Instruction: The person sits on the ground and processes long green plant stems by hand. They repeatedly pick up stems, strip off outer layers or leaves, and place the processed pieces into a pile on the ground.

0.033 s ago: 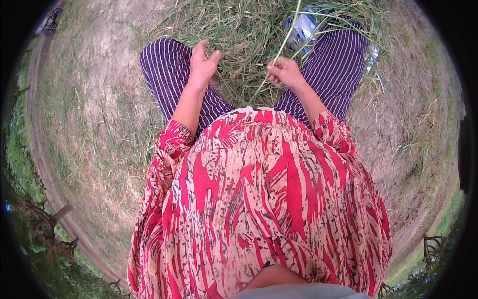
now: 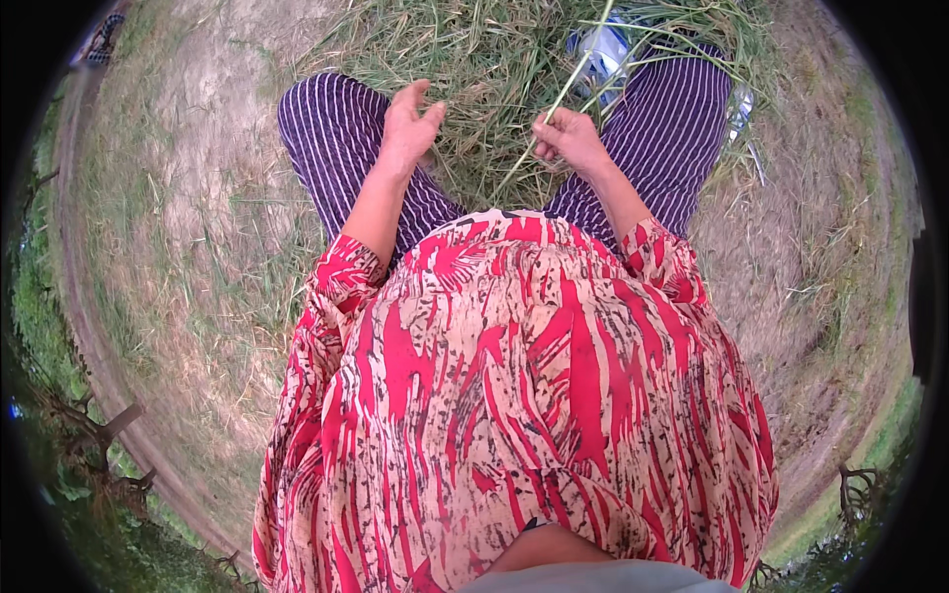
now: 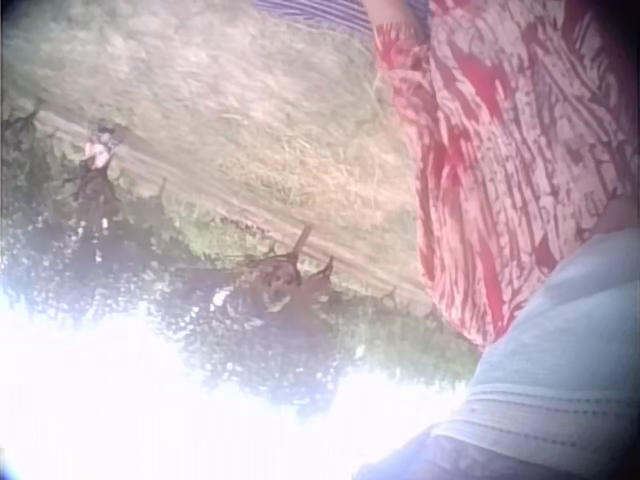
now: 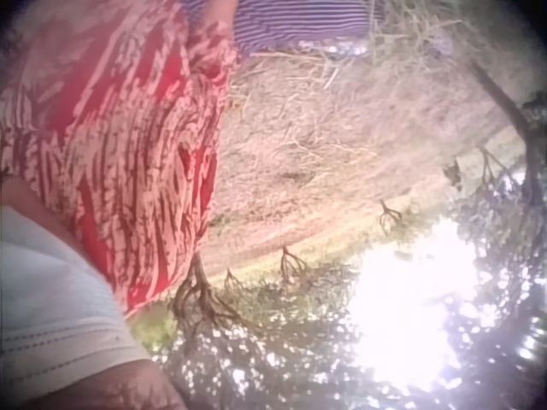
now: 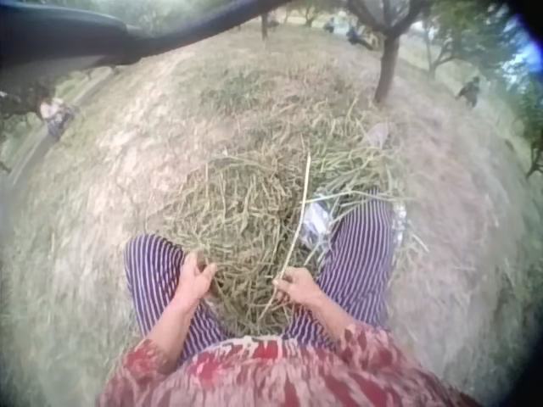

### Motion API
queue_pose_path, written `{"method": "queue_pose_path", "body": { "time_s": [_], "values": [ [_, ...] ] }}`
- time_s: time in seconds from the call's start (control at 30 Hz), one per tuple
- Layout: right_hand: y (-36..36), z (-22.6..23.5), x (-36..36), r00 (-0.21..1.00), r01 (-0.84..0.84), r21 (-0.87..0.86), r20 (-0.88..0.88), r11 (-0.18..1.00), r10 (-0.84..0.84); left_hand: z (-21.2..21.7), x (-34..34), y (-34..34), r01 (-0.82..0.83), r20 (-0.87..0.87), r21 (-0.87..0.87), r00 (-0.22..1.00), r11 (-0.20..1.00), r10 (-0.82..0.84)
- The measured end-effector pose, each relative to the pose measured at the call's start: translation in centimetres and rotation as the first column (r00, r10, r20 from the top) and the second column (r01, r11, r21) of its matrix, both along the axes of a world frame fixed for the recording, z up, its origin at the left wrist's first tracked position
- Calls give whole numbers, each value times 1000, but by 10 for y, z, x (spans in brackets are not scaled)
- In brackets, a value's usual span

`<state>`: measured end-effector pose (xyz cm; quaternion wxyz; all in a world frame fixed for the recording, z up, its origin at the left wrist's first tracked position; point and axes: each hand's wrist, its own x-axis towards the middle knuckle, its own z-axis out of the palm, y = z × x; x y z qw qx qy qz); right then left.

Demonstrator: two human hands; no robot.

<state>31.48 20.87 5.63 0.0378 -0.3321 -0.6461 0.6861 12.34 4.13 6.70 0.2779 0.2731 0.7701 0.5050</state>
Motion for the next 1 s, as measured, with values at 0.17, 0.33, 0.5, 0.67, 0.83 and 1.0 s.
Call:
{"method": "queue_pose_path", "body": {
  "time_s": [0.17, 0.33, 0.5, 0.67, 0.83, 1.0],
  "values": [
    [10, 6, -1, 981, 72, -179, -166, 981, -102, -11, 40, 5, 408, 352, 27, 851, 913, -390],
    [13, 16, -1, 943, 110, -251, -278, 962, -180, -13, 47, 5, 577, 437, -35, 743, 816, -506],
    [3, 18, -6, 979, 38, -203, -190, 978, -77, -1, 50, 6, 522, 529, -22, 730, 853, -433],
    [-17, 16, -9, 984, -44, -163, -176, 986, 15, -1, 48, 4, 420, 662, 158, 627, 894, -412],
    [-4, 16, -7, 974, 88, -203, -189, 975, -127, -4, 38, 2, 404, 566, 240, 681, 883, -465],
    [0, 17, -3, 971, 94, -214, -197, 972, -137, -5, 39, 3, 516, 473, 169, 704, 839, -529]
  ]
}}
